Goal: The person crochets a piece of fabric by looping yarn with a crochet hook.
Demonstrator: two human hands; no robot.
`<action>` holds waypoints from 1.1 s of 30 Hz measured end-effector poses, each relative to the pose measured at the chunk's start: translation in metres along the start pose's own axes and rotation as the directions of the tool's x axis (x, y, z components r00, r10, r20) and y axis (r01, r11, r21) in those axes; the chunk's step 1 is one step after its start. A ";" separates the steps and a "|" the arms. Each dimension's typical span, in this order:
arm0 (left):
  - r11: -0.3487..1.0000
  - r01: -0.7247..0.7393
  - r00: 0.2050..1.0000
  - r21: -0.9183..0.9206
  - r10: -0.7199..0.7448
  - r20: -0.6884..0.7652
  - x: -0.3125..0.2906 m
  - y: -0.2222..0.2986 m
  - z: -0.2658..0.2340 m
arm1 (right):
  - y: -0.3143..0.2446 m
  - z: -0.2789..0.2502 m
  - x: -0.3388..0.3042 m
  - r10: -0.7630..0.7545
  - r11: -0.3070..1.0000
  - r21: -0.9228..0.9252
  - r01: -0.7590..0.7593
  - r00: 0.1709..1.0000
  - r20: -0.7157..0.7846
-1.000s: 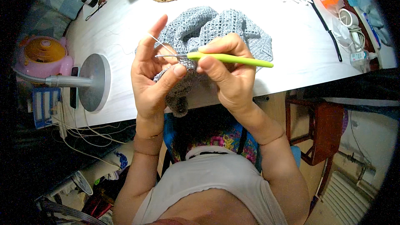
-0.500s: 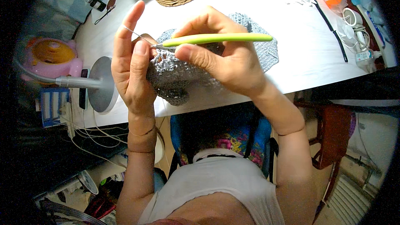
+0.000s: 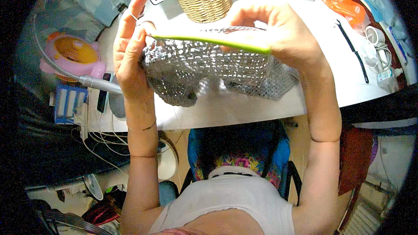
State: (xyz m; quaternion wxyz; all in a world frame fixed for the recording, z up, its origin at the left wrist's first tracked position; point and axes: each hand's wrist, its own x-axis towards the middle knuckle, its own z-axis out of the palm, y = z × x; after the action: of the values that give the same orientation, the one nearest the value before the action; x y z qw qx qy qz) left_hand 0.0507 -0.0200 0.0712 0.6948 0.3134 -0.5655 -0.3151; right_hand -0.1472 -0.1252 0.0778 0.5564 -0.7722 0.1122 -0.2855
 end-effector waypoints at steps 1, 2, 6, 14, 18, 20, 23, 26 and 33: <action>1.000 -0.008 1.000 0.020 0.008 -0.001 0.003 0.004 0.001 | 0.007 -0.006 0.000 -0.089 0.996 -0.017 0.089 0.996 -0.020; 1.000 -0.007 1.000 0.021 0.007 0.015 0.005 0.006 0.001 | 0.006 -0.012 -0.002 -0.080 0.997 0.015 0.081 0.997 -0.011; 1.000 -0.004 1.000 0.004 0.004 -0.023 0.011 0.013 0.004 | -0.011 -0.011 -0.004 0.005 0.977 0.215 0.002 1.000 -0.030; 0.967 0.098 0.994 -0.235 -0.084 0.071 -0.002 -0.013 -0.009 | 0.008 -0.009 -0.010 0.029 0.998 -0.042 -0.035 0.988 -0.153; 0.964 0.112 0.994 -0.241 -0.108 0.033 -0.006 -0.020 -0.002 | 0.013 -0.008 -0.017 0.060 0.997 -0.040 -0.066 0.987 -0.150; 0.949 0.139 0.990 -0.282 -0.121 0.078 -0.010 -0.022 0.003 | 0.015 -0.006 -0.019 0.093 0.991 -0.082 -0.106 0.985 -0.144; 0.918 0.193 0.979 -0.346 -0.156 0.132 -0.019 -0.024 0.010 | 0.020 0.011 -0.019 -0.040 0.972 -0.233 0.022 0.996 -0.074; 0.956 0.143 0.987 -0.258 -0.119 0.107 -0.024 -0.022 0.019 | 0.018 0.034 -0.013 -0.351 0.911 -0.237 0.338 0.936 -0.015; 0.958 -0.056 0.998 0.281 0.049 0.034 -0.037 -0.020 0.033 | 0.029 0.069 -0.032 -0.210 0.942 0.195 0.272 0.934 -0.289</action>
State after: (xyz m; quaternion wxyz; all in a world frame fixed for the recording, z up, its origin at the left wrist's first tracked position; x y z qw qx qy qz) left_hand 0.0103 -0.0053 0.0395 0.6437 0.3898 -0.6219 -0.2168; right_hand -0.1296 -0.0649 0.0255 0.5833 -0.6650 0.0549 -0.4632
